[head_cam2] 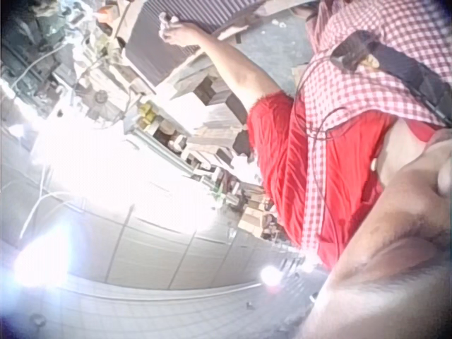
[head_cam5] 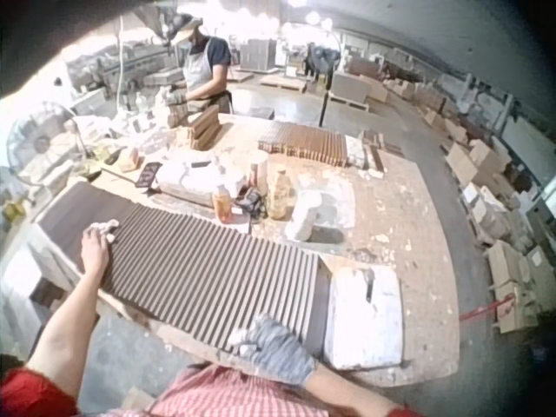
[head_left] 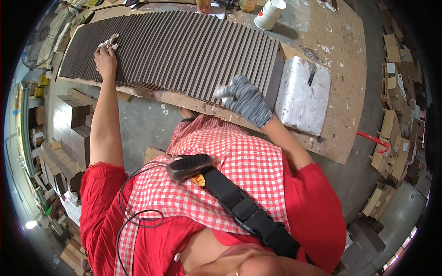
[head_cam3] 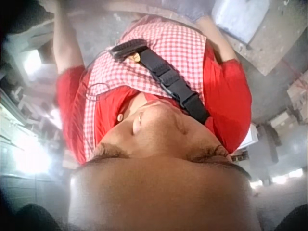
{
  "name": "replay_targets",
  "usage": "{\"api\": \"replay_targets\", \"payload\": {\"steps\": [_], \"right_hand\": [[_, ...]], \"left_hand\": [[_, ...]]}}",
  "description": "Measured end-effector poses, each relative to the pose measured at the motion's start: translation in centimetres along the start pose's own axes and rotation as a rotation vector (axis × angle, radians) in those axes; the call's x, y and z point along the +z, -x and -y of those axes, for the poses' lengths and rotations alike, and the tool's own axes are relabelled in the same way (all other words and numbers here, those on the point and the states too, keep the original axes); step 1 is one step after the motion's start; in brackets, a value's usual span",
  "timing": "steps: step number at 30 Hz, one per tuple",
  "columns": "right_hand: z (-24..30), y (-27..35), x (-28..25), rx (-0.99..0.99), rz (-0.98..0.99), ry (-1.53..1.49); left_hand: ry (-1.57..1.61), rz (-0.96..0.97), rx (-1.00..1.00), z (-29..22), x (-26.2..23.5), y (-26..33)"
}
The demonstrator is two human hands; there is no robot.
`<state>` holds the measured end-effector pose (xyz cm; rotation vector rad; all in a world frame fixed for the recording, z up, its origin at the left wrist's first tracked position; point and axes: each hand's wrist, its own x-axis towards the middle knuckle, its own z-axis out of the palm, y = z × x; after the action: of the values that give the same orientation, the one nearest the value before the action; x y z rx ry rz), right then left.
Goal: The person wipes the surface of a grooved wood panel with a cloth and then uses a small sanding block to rub the edges and surface of the panel.
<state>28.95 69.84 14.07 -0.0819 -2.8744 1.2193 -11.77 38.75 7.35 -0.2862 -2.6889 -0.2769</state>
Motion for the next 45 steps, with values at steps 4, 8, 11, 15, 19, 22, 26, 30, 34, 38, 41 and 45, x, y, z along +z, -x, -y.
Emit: {"api": "replay_targets", "payload": {"steps": [4, 8, 11, 15, 19, 22, 26, 30, 34, 38, 41, 45], "right_hand": [[-0.2, 1.5, 1.7, -0.068, -0.182, -0.019], [-1.4, -1.7, -0.6, 0.017, -0.295, -0.003], [-3.9, -5.6, -1.8, 0.2, -0.348, -0.075], [-7.9, -10.0, -4.8, 0.165, -0.47, 0.03], [-14.9, -14.8, -6.3, 0.138, -0.533, 0.336], [-17.3, -16.6, -8.1, 0.155, -0.498, 0.38], [-21.0, -15.4, -9.5, 0.052, -0.703, 0.094], [-17.4, -12.2, -8.7, 0.267, -0.429, 0.114], [-12.4, -8.8, -5.7, 0.272, -0.467, -0.082], [-6.1, -3.6, -4.3, 0.393, -0.228, 0.119], [-7.1, -2.0, -4.2, 0.19, -0.001, 0.021], [-7.6, -4.5, -6.1, 0.287, -0.259, 0.03]], "left_hand": [[0.018, -0.014, 0.014, -0.3, -0.2, -0.1], [0.013, -0.019, 0.029, 0.2, 0.0, -0.3], [0.027, -0.011, 0.004, 0.1, -0.4, 0.4], [0.008, 0.004, -0.007, -0.5, -0.4, 0.4], [0.004, -0.003, 0.007, -0.9, -0.7, 0.3], [0.017, -0.016, 0.007, -1.3, 0.0, 1.2], [0.033, -0.031, 0.037, -3.4, 0.1, 1.0], [0.0, -0.03, 0.019, -2.6, -0.1, 1.4], [0.013, -0.017, 0.019, -2.5, 0.1, 1.5], [0.005, -0.023, 0.022, -1.5, 0.5, 1.8], [-0.003, -0.015, 0.027, -1.3, 0.6, 1.2], [-0.003, -0.005, 0.033, -1.6, 0.3, 0.6]]}}
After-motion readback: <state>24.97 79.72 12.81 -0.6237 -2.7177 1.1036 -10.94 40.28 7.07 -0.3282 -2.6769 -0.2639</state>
